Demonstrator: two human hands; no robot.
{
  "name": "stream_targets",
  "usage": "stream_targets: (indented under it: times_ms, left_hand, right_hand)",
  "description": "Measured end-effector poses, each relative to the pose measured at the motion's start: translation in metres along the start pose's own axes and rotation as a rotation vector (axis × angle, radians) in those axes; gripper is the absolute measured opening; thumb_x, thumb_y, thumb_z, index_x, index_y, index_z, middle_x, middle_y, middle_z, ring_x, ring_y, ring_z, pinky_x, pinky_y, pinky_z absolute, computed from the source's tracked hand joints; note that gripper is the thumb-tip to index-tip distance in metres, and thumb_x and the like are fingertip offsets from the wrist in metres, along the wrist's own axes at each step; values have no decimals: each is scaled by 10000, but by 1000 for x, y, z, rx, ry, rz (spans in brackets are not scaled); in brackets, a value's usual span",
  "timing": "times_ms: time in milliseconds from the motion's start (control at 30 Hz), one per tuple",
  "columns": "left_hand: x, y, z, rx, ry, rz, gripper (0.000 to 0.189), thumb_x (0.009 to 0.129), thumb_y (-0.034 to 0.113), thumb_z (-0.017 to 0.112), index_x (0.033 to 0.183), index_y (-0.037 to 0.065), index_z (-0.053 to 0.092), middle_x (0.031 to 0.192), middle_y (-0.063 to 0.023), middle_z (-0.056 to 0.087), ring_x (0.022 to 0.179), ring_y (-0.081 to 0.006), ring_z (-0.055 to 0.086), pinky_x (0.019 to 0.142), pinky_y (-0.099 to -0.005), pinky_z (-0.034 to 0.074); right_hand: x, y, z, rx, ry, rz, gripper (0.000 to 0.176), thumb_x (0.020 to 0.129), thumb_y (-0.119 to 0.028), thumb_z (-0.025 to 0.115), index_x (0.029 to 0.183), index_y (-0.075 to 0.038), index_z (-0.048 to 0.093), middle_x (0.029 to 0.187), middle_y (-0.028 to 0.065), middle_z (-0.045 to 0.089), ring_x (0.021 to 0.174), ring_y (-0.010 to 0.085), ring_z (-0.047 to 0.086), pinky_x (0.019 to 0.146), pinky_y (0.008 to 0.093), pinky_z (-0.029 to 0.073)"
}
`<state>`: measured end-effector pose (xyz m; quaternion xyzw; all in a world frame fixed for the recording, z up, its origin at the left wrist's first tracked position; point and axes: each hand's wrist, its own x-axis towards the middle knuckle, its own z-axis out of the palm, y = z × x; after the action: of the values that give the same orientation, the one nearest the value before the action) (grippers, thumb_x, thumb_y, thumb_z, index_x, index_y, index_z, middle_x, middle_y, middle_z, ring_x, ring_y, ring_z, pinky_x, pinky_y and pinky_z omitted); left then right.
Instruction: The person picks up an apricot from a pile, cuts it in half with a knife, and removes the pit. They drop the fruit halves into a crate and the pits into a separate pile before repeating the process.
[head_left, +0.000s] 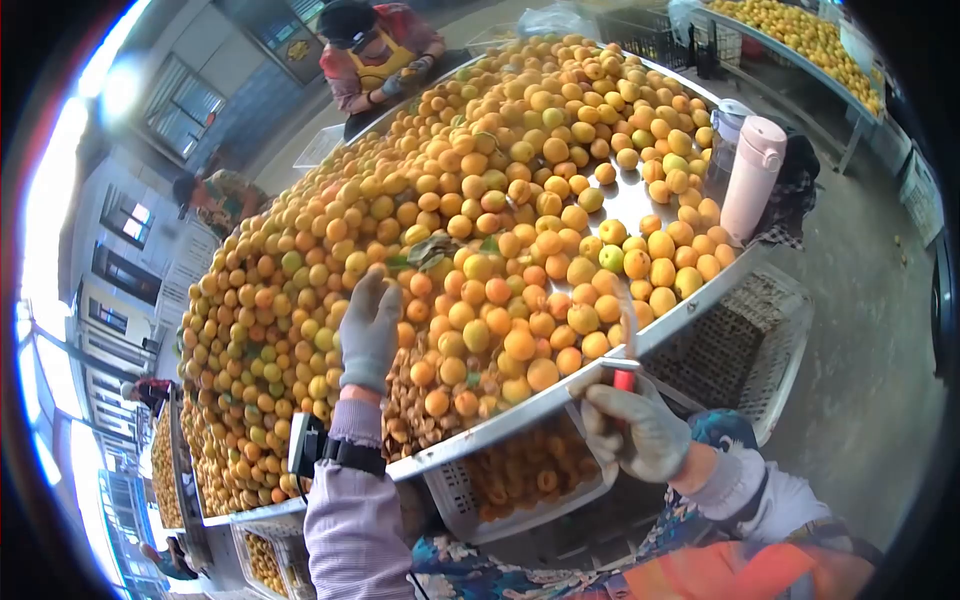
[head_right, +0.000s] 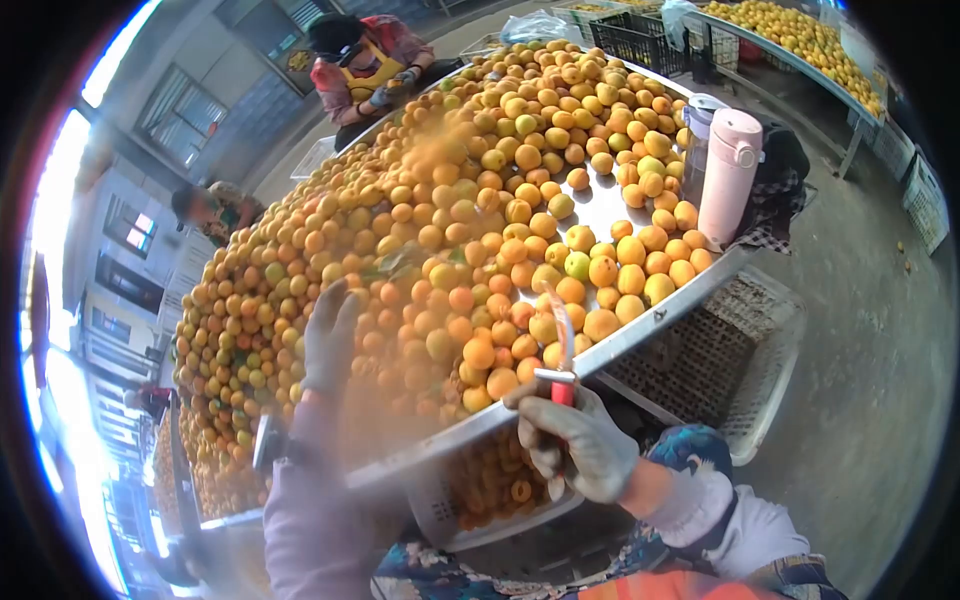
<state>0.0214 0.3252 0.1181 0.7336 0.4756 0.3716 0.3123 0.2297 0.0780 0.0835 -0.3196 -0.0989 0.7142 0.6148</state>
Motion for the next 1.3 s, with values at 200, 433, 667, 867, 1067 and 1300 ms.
stream_targets:
  times_ms: [200, 433, 667, 867, 1067, 1300]
  left_hand:
    - [124, -25, 70, 364, -100, 82, 531, 886, 404, 593, 1285, 60, 531, 1227, -185, 599, 1137, -304, 577, 960, -362, 439]
    - [203, -40, 140, 726, -119, 267, 546, 907, 468, 487, 1288, 80, 528, 1166, -173, 622, 1072, -357, 588, 927, -428, 446]
    - [248, -34, 166, 1263, -429, 242, 383, 946, 380, 356, 1226, 174, 516, 1130, -104, 628, 1078, -318, 589, 886, -402, 464]
    - [250, -31, 158, 1097, -453, 107, 689, 921, 616, 243, 1099, 83, 643, 1155, -156, 629, 1078, -320, 586, 926, -421, 432]
    - [263, -41, 152, 910, -572, -27, 776, 893, 681, 242, 1187, 55, 593, 1136, -205, 628, 1143, -339, 552, 980, -402, 388]
    - [241, -55, 179, 801, -569, -48, 810, 881, 703, 241, 1225, 47, 570, 1193, -221, 601, 1177, -349, 531, 1007, -405, 369]
  right_hand:
    - [18, -20, -1, 170, 2, -31, 180, 919, -109, 546, 1063, -6, 580, 683, 76, 574, 471, 114, 490, 394, 244, 397]
    - [33, -33, -10, 75, 93, -34, 196, 878, -84, 529, 1055, -17, 581, 680, 96, 513, 529, 150, 460, 457, 279, 377]
    - [48, -48, -18, 55, 13, -65, 206, 887, -108, 534, 1063, -10, 578, 694, 97, 524, 517, 143, 454, 454, 257, 367]
    - [41, -62, -20, 140, 87, 65, 199, 940, -178, 529, 1095, -53, 544, 654, 50, 516, 492, 103, 436, 456, 224, 368]
    - [39, -64, -22, 147, 14, 46, 183, 947, -158, 511, 1090, -48, 542, 644, 44, 497, 494, 100, 432, 452, 223, 366]
    - [32, -59, -20, 265, 21, 120, 193, 950, -177, 517, 1092, -48, 545, 666, 44, 515, 511, 90, 438, 471, 213, 374]
